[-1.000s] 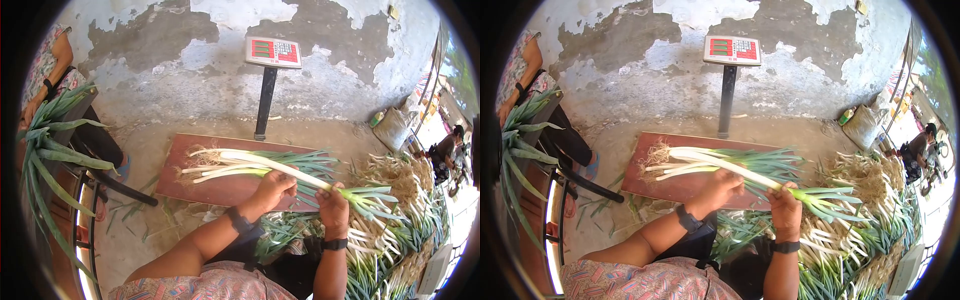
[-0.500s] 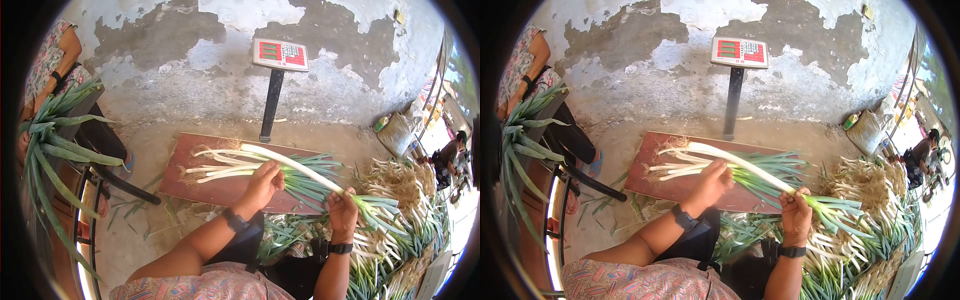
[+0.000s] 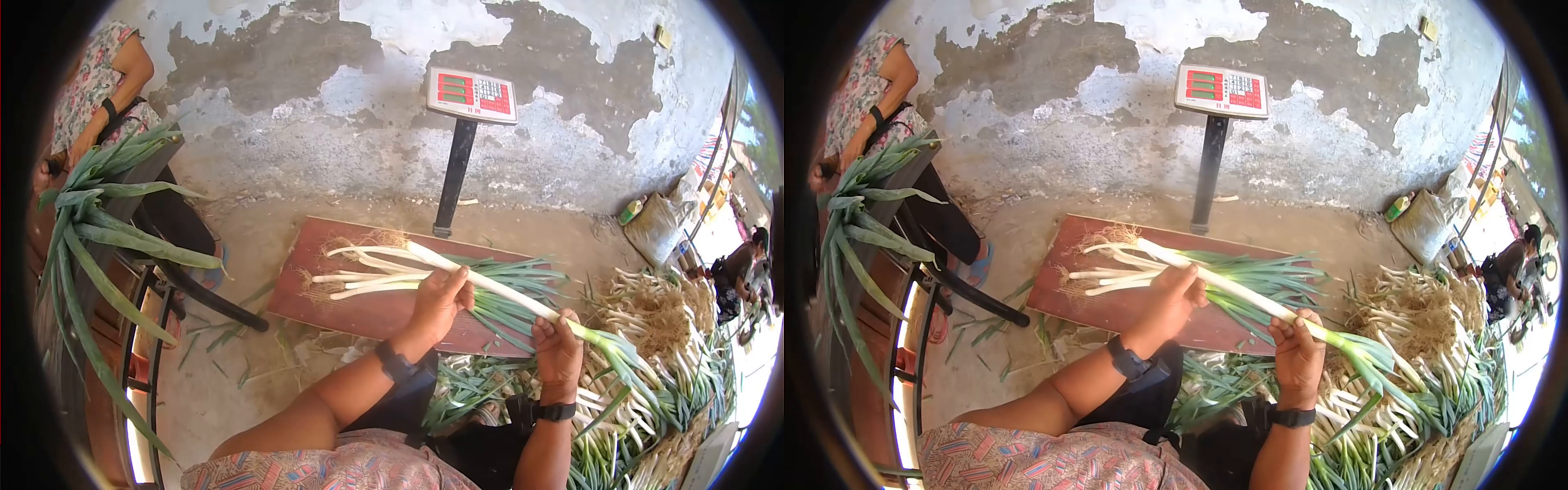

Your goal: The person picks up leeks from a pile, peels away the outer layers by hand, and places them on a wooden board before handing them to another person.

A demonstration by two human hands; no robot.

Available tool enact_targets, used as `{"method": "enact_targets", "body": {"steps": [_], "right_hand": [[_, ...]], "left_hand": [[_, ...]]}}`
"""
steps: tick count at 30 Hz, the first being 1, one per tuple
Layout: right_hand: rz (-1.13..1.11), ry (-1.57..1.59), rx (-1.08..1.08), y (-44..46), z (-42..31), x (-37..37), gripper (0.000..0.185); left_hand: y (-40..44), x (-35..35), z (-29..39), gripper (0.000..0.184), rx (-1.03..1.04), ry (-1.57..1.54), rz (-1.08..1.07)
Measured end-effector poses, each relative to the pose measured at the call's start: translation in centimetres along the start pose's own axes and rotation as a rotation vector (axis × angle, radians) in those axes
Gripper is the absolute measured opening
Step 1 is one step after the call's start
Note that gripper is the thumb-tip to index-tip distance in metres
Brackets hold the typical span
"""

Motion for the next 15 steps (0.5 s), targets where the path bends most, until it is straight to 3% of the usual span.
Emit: {"method": "enact_targets", "body": {"steps": [15], "right_hand": [[0.018,-0.023,-0.069,-0.1,-1.1,-0.5,0.011]], "left_hand": [[1.0,-2.5,3.0,0.011,0.125,-0.076,0.106]]}}
Point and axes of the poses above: each hand's wrist, its own y-axis towards the middle knuckle, its own x-axis out of the palm, z = x × y, the point moved 8 cm from there along y, towards the middle knuckle, and after that the axes turned 10 degrees about z, right-handed, at the moved point
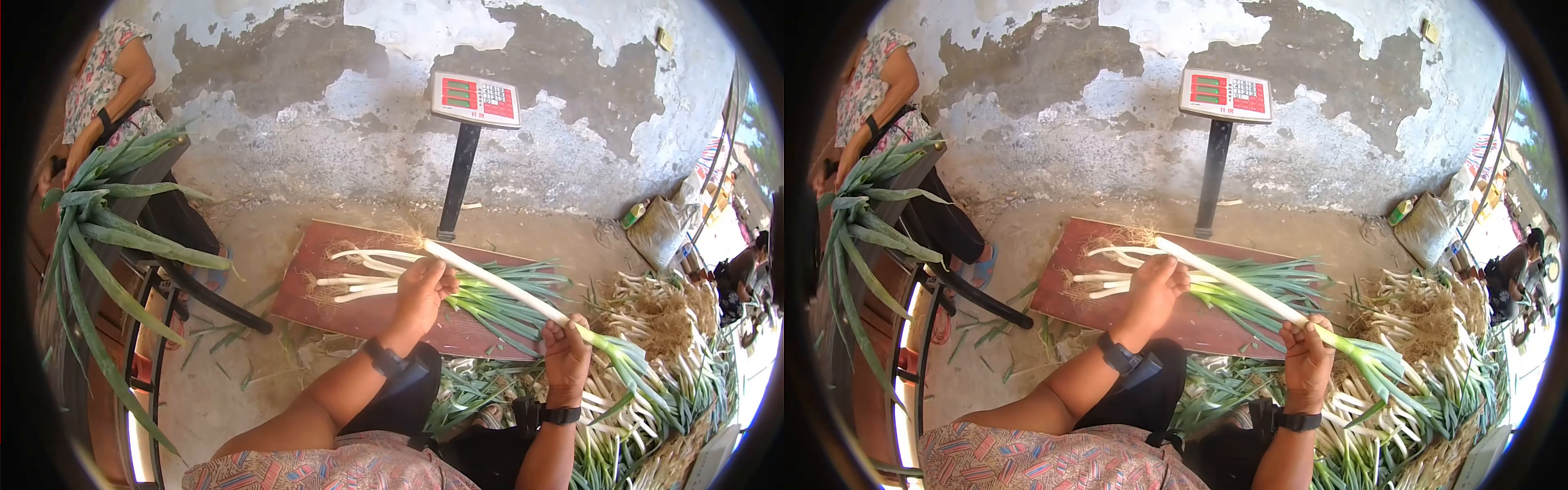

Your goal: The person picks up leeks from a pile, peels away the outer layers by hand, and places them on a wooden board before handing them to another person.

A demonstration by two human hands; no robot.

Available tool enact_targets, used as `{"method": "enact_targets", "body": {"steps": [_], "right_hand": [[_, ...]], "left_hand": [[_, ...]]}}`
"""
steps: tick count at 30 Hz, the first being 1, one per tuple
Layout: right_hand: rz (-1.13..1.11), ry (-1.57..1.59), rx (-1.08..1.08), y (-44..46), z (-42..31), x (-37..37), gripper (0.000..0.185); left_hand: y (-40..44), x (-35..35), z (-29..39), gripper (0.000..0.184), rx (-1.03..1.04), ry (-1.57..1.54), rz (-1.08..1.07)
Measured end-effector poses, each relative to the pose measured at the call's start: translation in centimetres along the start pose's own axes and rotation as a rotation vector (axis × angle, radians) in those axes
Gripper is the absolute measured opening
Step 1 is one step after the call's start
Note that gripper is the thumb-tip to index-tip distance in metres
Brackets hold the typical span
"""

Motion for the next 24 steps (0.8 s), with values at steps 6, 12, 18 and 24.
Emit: {"method": "enact_targets", "body": {"steps": [6,12,18,24], "right_hand": [[0.006,-0.015,-0.011,0.1,-0.1,-0.2,0.010],[0.036,0.002,-0.004,0.1,-0.3,-0.5,0.011],[0.016,-0.009,0.008,0.2,0.1,-0.5,0.011],[0.066,0.012,-0.017,0.1,-0.5,-0.7,0.011]], "left_hand": [[0.2,-0.7,0.0,0.008,0.003,-0.026,-0.025],[0.6,-1.5,1.2,0.005,-0.022,-0.214,-0.030],[1.6,-3.4,1.9,0.004,0.055,-0.276,0.050],[3.0,-6.3,2.0,0.008,0.024,-0.409,0.230]]}}
Point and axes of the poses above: each hand's wrist, its own y-axis towards the middle knuckle, its own x-axis out of the palm, z = x × y, the point moved 8 cm from there along y, towards the middle knuckle, and after that the axes turned 10 degrees about z, right-handed, at the moved point
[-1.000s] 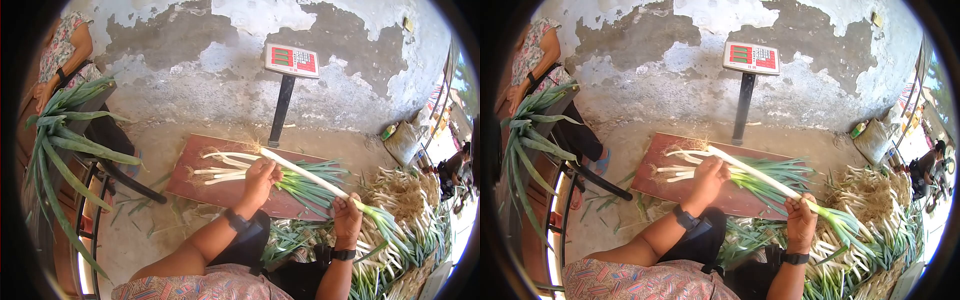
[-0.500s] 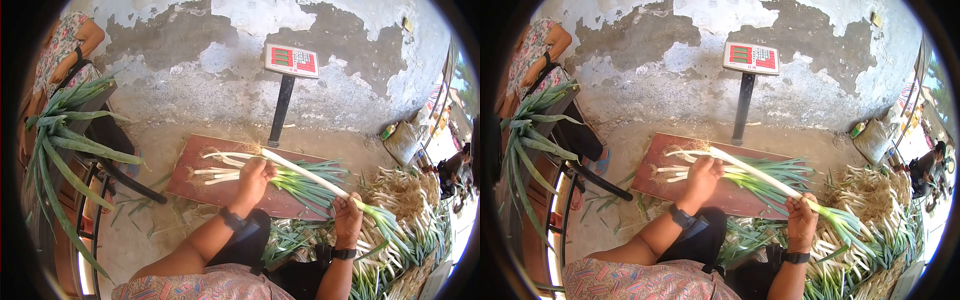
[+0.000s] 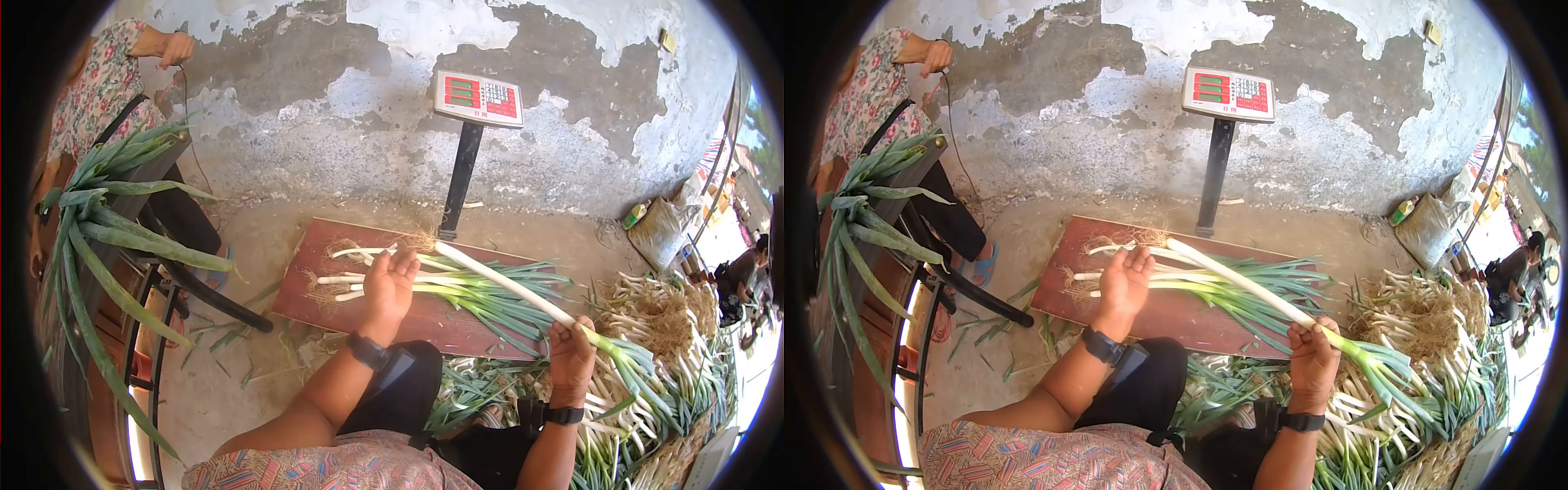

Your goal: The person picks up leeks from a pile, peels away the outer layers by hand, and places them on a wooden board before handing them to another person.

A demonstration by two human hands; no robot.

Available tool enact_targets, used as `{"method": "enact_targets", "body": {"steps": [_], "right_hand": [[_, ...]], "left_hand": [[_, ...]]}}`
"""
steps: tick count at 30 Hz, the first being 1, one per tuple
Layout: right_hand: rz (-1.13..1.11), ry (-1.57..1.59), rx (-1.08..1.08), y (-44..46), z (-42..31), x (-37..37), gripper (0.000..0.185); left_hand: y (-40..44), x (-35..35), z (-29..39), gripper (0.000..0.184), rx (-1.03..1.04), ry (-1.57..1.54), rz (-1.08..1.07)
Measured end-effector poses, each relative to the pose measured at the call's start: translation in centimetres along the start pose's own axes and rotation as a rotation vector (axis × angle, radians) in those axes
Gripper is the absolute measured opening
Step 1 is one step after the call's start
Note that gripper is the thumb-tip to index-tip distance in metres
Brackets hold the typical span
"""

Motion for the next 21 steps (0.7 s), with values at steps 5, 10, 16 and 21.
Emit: {"method": "enact_targets", "body": {"steps": [5,10,16,21], "right_hand": [[0.012,-0.026,-0.010,0.1,-0.1,-0.3,0.011],[0.000,-0.051,-0.021,0.0,-0.2,0.0,0.010],[0.025,-0.031,-0.035,0.0,-0.6,-0.5,0.008],[-0.057,-0.016,-0.072,0.2,-0.8,-0.5,0.009]], "left_hand": [[-5.7,6.9,3.0,0.016,0.641,0.913,-0.300],[-8.5,10.4,0.7,0.023,1.168,1.579,-0.739],[-7.4,9.4,0.4,0.018,1.139,1.572,-0.809],[-7.5,8.9,0.3,0.014,1.134,1.529,-0.828]]}}
Point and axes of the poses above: each hand's wrist, its own y-axis towards the middle knuckle, its own x-axis out of the palm, z = x × y, the point moved 8 cm from there along y, towards the middle knuckle, and after that the axes turned 10 degrees about z, right-handed, at the moved point
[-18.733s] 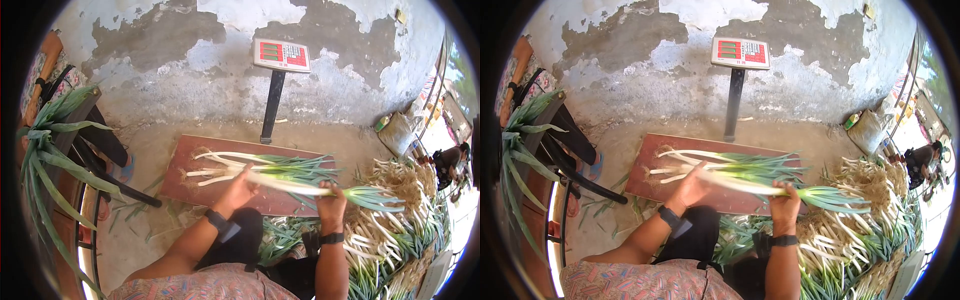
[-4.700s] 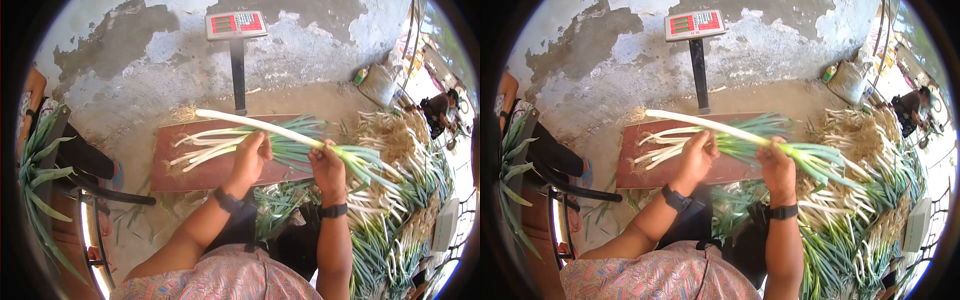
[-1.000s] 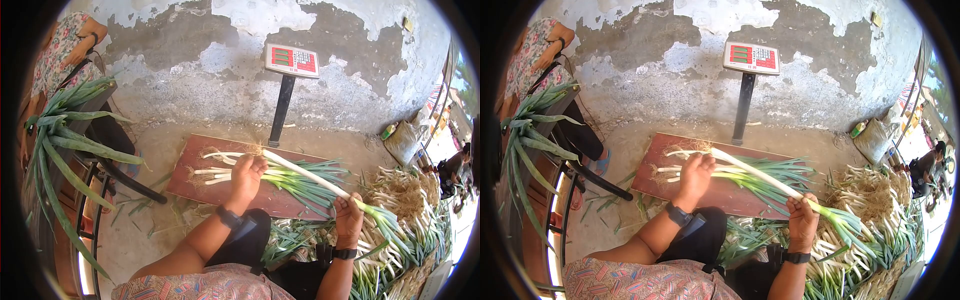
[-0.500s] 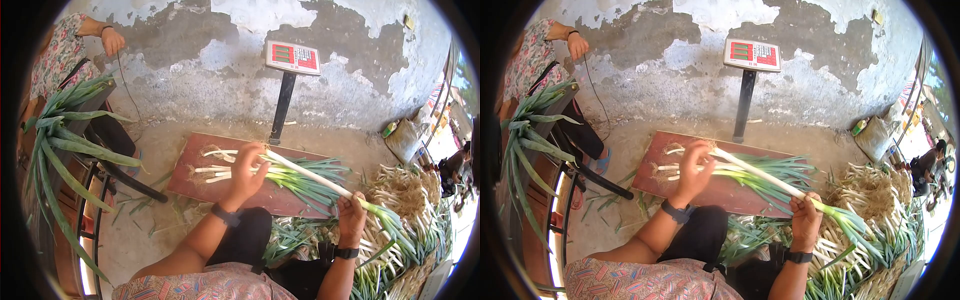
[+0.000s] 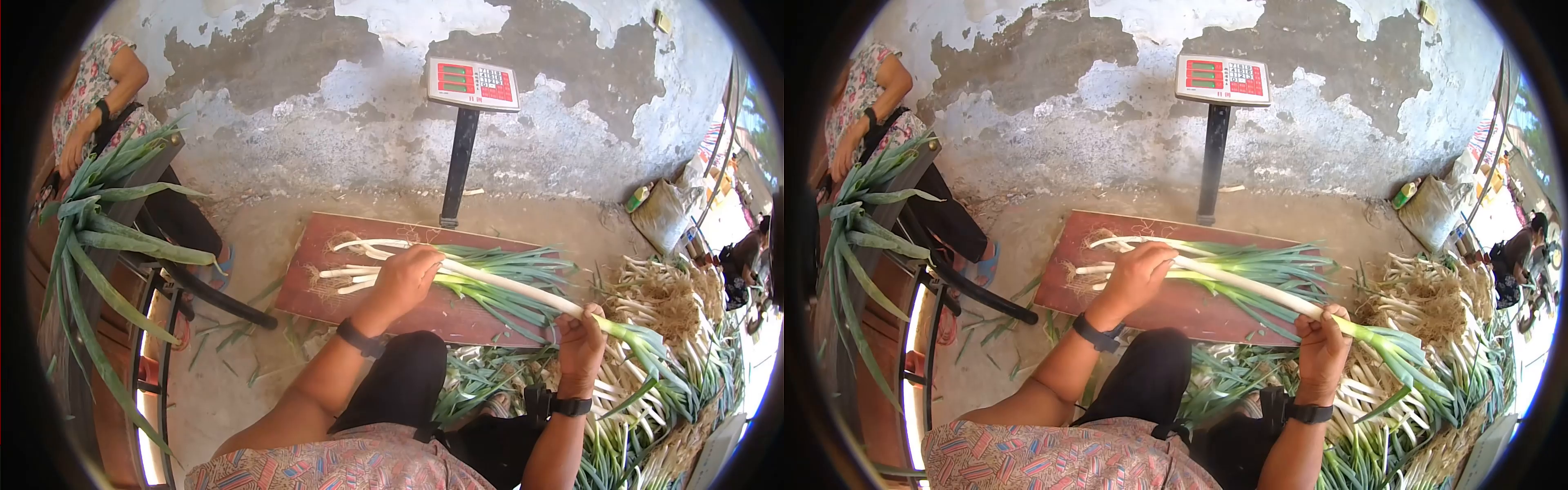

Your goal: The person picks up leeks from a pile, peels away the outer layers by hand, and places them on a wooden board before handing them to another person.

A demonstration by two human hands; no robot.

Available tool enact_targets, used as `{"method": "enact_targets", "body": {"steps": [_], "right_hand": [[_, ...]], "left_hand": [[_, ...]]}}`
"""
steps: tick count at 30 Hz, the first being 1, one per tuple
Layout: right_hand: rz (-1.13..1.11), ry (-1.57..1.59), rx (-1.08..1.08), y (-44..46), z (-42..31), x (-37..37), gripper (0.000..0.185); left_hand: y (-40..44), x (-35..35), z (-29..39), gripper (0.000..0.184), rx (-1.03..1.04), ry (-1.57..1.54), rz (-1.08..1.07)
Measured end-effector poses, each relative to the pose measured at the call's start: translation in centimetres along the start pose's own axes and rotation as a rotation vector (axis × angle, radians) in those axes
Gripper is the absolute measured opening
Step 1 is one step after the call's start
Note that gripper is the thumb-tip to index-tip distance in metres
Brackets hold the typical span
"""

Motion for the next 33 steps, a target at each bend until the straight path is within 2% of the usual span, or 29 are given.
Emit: {"method": "enact_targets", "body": {"steps": [2,4,14,17,19,20,22,23,25,26,28,32,33], "right_hand": [[0.037,0.002,-0.006,-0.4,-0.3,0.7,0.008],[0.075,0.005,-0.014,-0.6,-0.6,0.7,0.008],[0.056,0.014,-0.020,-0.6,-0.7,0.7,0.008],[0.037,0.010,-0.021,-0.7,-0.8,0.9,0.008],[0.025,0.007,-0.022,-0.7,-0.7,1.1,0.008],[0.012,0.010,-0.025,-0.8,-0.8,1.2,0.008],[-0.001,0.013,-0.027,-0.8,-0.8,1.2,0.009],[-0.028,0.006,-0.020,-0.8,-0.7,1.3,0.009],[-0.056,-0.002,-0.013,-0.8,-0.6,1.4,0.009],[-0.073,0.006,-0.011,-0.8,-0.5,1.4,0.009],[-0.091,0.014,-0.008,-0.9,-0.5,1.6,0.009],[-0.083,0.052,0.010,-0.7,-0.4,1.3,0.009],[-0.094,0.072,0.020,-0.6,-0.3,1.2,0.009]], "left_hand": [[-0.3,0.1,-0.1,0.013,0.009,0.010,-0.005],[-0.6,0.4,-1.0,0.013,-0.077,0.078,-0.033],[-0.4,0.0,-0.2,0.012,-0.021,-0.008,0.024],[-0.5,-0.3,-0.3,0.011,-0.005,-0.032,0.103],[-0.9,-0.3,-1.6,0.008,-0.169,-0.028,0.098],[-0.9,-0.4,-1.5,0.008,-0.169,-0.028,0.100],[-1.3,-0.5,-2.9,0.010,-0.431,-0.233,0.114],[-1.1,-0.6,-2.9,0.010,-0.431,-0.234,0.114],[-1.6,-0.4,-4.4,0.014,-0.683,-0.523,0.178],[-1.6,-0.5,-4.7,0.014,-0.683,-0.523,0.180],[-1.6,-0.4,-5.2,0.015,-0.733,-0.711,0.204],[-1.2,-0.6,-4.1,0.012,-0.665,-0.710,0.149],[-0.6,-1.1,-3.0,0.011,-0.465,-0.477,0.098]]}}
Point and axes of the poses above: each hand's wrist, its own y-axis towards the middle knuckle, its own x-axis out of the palm, z = x × y, the point moved 8 cm from there along y, towards the middle knuckle, and after that the axes turned 10 degrees about z, right-handed, at the moved point
